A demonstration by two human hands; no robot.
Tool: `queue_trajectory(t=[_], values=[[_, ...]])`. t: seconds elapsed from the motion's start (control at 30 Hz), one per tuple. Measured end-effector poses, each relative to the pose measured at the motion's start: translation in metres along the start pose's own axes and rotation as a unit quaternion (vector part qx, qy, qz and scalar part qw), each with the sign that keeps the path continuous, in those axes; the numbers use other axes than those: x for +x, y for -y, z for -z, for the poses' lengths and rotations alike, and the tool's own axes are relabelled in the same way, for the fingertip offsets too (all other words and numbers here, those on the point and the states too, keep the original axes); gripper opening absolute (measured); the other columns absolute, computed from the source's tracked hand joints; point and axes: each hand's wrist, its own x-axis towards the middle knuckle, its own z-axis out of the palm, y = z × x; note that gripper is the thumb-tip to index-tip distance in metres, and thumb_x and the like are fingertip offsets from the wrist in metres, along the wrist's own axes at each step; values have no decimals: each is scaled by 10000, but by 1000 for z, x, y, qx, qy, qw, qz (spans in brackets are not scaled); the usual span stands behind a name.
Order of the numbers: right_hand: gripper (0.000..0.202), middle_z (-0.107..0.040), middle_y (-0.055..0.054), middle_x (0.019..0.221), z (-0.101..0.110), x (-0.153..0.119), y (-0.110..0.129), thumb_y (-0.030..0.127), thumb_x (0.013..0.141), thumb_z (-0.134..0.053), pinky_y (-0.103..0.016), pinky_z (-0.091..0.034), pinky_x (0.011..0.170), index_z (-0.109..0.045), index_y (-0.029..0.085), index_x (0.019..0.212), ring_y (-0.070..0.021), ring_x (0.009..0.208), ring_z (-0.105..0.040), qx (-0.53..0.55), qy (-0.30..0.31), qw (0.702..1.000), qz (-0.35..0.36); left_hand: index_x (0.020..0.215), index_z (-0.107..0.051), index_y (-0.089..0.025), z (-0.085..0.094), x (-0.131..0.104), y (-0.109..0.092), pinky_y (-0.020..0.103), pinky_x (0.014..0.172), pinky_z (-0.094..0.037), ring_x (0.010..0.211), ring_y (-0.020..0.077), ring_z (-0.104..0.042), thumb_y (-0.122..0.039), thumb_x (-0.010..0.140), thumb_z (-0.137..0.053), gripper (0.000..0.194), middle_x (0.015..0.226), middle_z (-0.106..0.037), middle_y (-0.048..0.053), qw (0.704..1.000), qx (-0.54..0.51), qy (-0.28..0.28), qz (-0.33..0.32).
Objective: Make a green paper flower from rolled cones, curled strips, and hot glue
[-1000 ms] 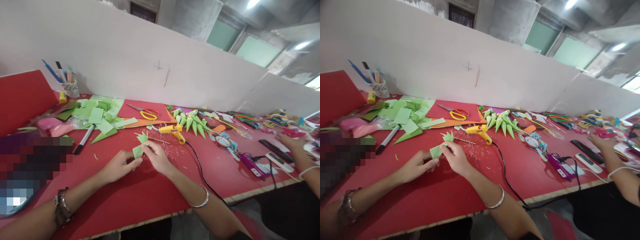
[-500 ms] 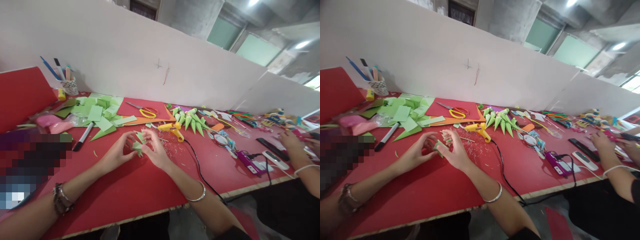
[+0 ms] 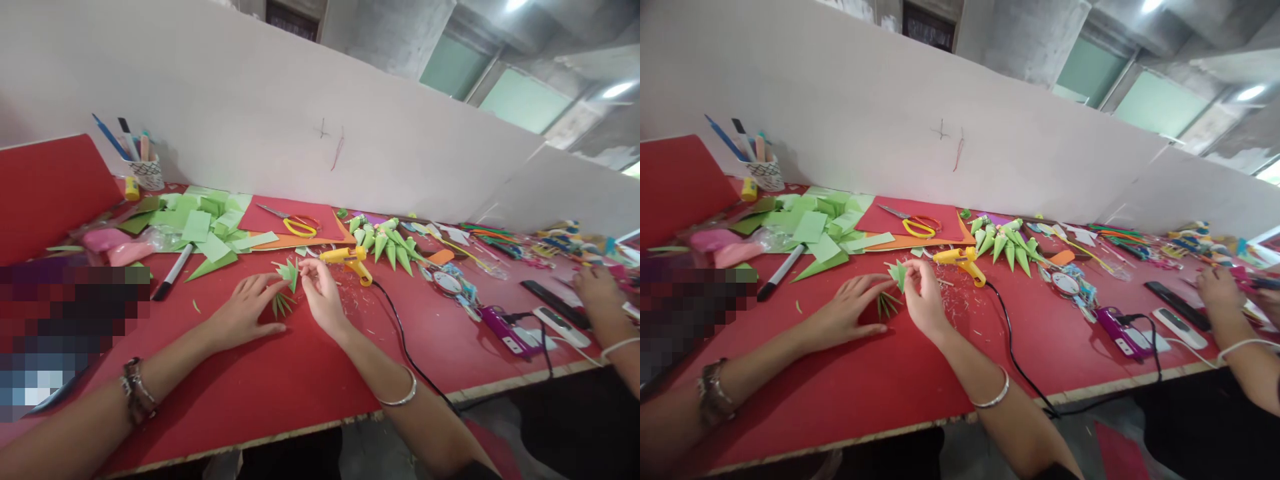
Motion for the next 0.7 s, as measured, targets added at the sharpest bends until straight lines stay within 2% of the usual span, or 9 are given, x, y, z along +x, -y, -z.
queue_trajectory(t=[0.1,0.27,0.37,0.5,0.6,0.7], values=[[161,-473,-37,869,0,2,-2,187,813,-389,-280,-422,763,-454,211,958,-148,835,-489,4,-5,1000,-10,1259,-348,-274,-4,0,2,450,927,-286,1119,273,-388,-498,784,-480,542,1235,-429,81,998,31,-20,43],[192,-466,-30,856,2,3,-4,144,788,-389,-273,-423,752,-447,202,962,-141,823,-493,-11,-16,1000,-17,1192,-393,-250,-6,2,5,426,877,-301,1042,253,-437,-418,812,-460,420,1157,-486,71,995,33,-28,93],[198,-482,-30,845,5,2,-1,129,801,-366,-271,-421,735,-466,203,955,-142,801,-497,-76,18,996,38,1204,-370,-241,-8,2,8,413,861,-309,1041,253,-433,-371,812,-466,424,1116,-515,70,995,21,-28,98],[237,-493,-32,835,11,3,3,99,810,-344,-262,-418,697,-517,211,927,-141,746,-498,-181,101,971,117,1236,-332,-261,-5,1,13,403,856,-317,1041,249,-431,-348,811,-466,454,1110,-519,57,995,10,-31,93],[301,-498,-41,883,16,6,0,73,805,-342,-259,-423,689,-528,225,986,-146,765,-514,-243,119,956,116,1229,-342,-266,-2,1,16,411,854,-323,1029,251,-428,-326,819,-447,428,1107,-518,54,994,25,-35,104],[353,-521,-49,957,19,7,-5,72,820,-331,-263,-421,720,-505,239,1077,-157,834,-530,-313,117,938,87,1202,-374,-251,0,1,19,412,847,-338,1041,260,-409,-294,836,-395,369,1131,-499,68,990,55,-58,120]])
